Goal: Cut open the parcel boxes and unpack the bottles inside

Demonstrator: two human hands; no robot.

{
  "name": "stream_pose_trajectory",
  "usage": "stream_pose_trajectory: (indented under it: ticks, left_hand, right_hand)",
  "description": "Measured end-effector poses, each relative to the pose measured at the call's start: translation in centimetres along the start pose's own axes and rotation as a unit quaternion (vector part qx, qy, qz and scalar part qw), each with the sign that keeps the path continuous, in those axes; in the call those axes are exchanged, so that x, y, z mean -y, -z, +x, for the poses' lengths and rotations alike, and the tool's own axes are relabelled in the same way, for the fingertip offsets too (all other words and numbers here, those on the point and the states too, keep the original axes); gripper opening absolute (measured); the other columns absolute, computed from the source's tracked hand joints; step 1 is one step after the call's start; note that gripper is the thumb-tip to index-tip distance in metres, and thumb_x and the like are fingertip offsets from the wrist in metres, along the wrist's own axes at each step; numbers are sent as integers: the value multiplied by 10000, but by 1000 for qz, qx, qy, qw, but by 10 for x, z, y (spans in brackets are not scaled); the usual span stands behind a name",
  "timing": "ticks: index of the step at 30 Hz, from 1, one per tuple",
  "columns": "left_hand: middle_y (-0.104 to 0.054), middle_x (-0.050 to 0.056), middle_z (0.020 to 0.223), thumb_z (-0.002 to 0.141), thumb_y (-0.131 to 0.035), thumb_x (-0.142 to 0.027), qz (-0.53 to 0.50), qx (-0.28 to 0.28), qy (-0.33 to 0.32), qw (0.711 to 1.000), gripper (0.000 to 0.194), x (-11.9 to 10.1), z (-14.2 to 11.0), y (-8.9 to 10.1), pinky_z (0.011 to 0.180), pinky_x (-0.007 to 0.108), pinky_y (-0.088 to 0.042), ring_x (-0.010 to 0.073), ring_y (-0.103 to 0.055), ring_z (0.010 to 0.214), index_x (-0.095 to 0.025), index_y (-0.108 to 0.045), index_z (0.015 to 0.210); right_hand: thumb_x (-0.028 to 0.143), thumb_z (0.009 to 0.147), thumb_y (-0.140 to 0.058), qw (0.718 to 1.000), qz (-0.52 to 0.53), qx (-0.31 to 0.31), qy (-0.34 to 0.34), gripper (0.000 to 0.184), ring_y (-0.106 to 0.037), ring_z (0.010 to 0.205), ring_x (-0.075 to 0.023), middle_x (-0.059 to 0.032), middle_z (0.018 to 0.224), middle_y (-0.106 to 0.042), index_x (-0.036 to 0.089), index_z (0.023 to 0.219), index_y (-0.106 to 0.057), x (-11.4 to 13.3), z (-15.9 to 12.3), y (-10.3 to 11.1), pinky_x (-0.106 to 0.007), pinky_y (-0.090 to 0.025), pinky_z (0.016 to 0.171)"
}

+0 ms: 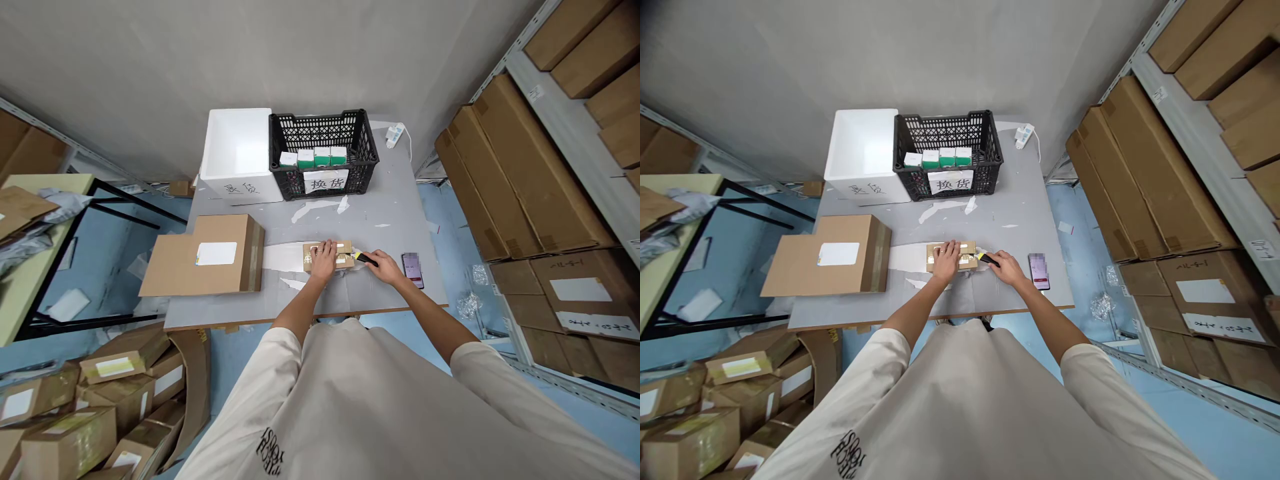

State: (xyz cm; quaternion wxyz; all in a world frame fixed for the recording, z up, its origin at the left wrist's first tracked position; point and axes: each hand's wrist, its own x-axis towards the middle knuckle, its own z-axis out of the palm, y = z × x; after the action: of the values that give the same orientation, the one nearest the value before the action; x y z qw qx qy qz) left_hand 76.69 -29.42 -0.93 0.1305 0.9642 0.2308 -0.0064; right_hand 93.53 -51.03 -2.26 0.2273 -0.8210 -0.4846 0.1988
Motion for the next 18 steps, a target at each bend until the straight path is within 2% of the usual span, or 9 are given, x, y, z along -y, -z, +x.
stream_pose_trajectory:
  ticks: [8, 18]
  left_hand:
    - [-436, 105, 1636, 1052, -349, -307, 2, 13, 1, 1000, 561, -2, -1, 4, 1187, 538, -312, 300, -363, 1509, -309, -355, 1613]
    - [-438, 106, 1633, 1059, -347, -321, 2, 12, -5, 1000, 559, -2, -2, 4, 1184, 521, -315, 290, -368, 1505, -310, -343, 1619]
  right_hand:
    - [440, 1032, -473, 999, -35, -14, 8, 494, -578, 1184, -322, -129, 1269, -659, 288, 1487, -592, -27, -2, 13, -451, -435, 1013]
    - [393, 1005, -514, 999, -43, -12, 19, 449, -573, 1180, -329, -129, 1288, -672, 269, 1420, -634, -20, 14, 18, -464, -387, 1007]
